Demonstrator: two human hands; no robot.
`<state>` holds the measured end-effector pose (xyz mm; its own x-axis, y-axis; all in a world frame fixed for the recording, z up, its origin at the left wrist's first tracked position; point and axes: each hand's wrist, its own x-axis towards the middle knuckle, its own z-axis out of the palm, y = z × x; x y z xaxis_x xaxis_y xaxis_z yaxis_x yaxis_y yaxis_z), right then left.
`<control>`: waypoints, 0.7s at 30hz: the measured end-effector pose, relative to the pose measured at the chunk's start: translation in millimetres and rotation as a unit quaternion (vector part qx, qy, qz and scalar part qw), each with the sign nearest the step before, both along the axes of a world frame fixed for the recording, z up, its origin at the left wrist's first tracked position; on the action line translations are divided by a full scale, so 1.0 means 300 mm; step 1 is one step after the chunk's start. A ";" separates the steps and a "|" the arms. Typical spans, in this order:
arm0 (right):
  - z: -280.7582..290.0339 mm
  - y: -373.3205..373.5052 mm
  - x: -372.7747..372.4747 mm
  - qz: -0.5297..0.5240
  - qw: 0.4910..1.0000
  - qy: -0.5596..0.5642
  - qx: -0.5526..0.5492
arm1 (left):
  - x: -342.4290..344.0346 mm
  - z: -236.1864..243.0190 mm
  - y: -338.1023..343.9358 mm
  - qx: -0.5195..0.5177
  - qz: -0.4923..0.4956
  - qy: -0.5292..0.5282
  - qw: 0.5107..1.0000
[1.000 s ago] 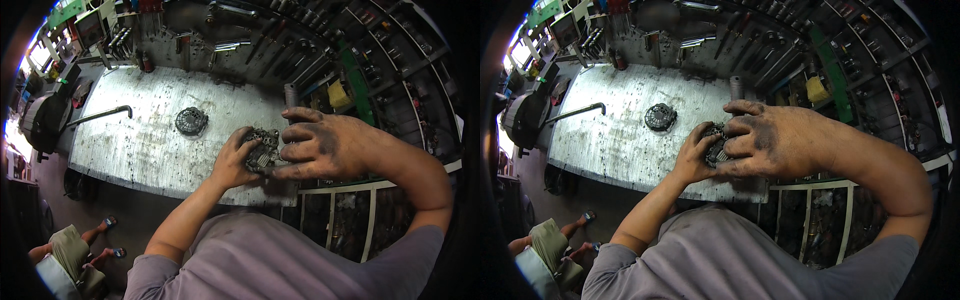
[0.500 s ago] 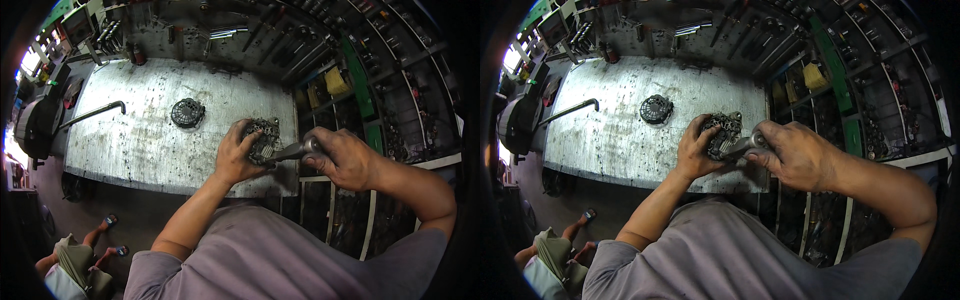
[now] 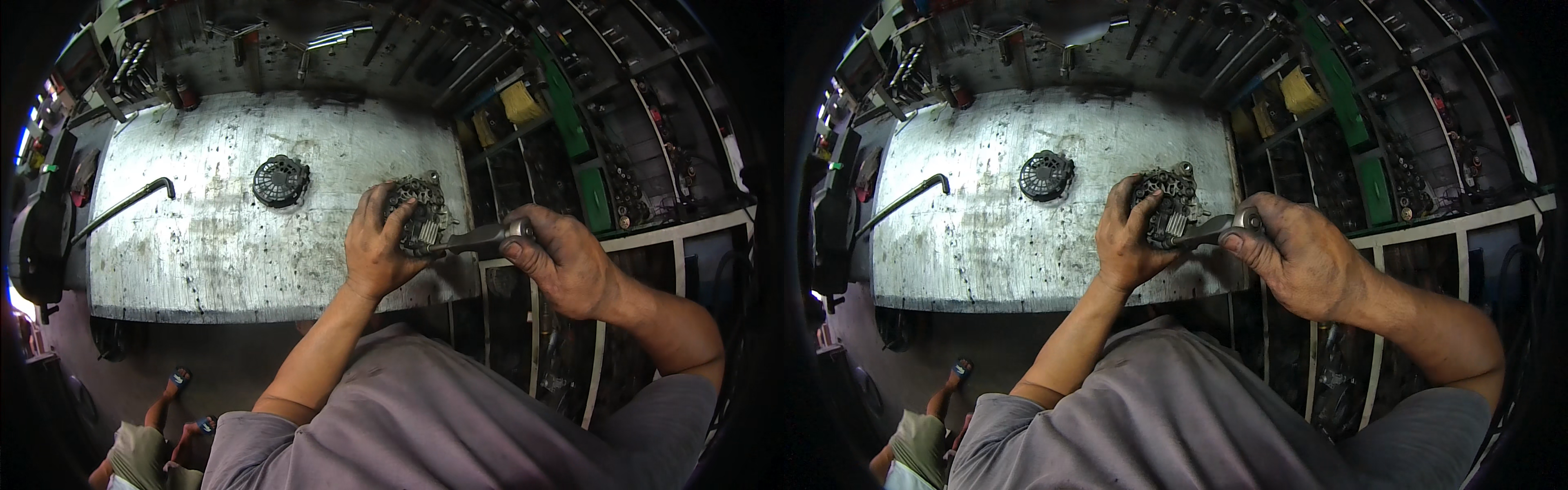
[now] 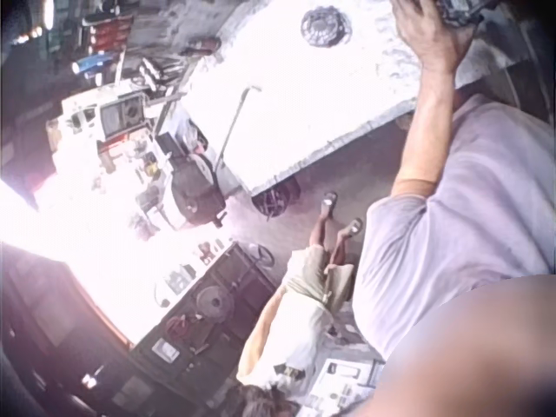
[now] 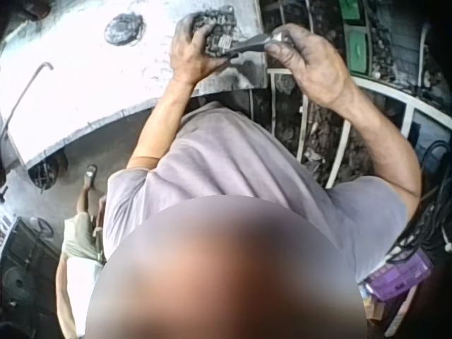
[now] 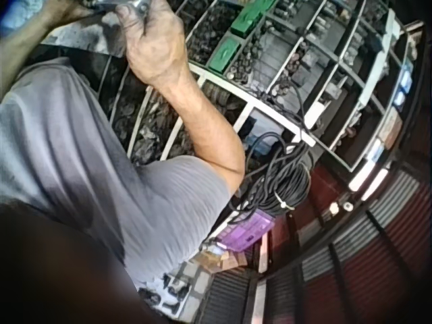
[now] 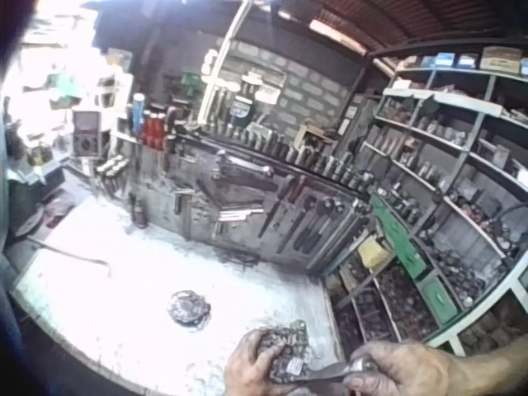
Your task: The person uses a screwdriver to adjust and tighten components on a mechanical part, likely an alternator, on a workbench. They repeatedly reposition the part and apply torque to fasteners while another person stands nearby.
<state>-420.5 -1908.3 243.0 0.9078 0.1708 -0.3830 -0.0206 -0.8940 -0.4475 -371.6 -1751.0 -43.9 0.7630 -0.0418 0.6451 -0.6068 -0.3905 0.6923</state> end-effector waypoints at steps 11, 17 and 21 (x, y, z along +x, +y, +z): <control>-0.049 -0.022 0.007 0.114 0.974 -0.192 -0.023 | -0.011 0.014 0.038 0.013 -0.055 0.024 0.998; -0.045 -0.056 0.033 0.179 0.967 -0.183 -0.008 | -0.063 0.061 0.125 0.048 -0.105 -0.054 0.992; 0.005 -0.124 0.081 0.136 0.972 -0.182 0.065 | -0.034 0.146 0.098 0.075 -0.092 -0.037 0.992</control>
<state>-396.2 -1945.6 244.4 0.8932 0.4497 -0.0042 0.3902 -0.7796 -0.4899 -381.8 -1721.7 -0.2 0.6836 -0.2765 0.6754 -0.7250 -0.3634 0.5850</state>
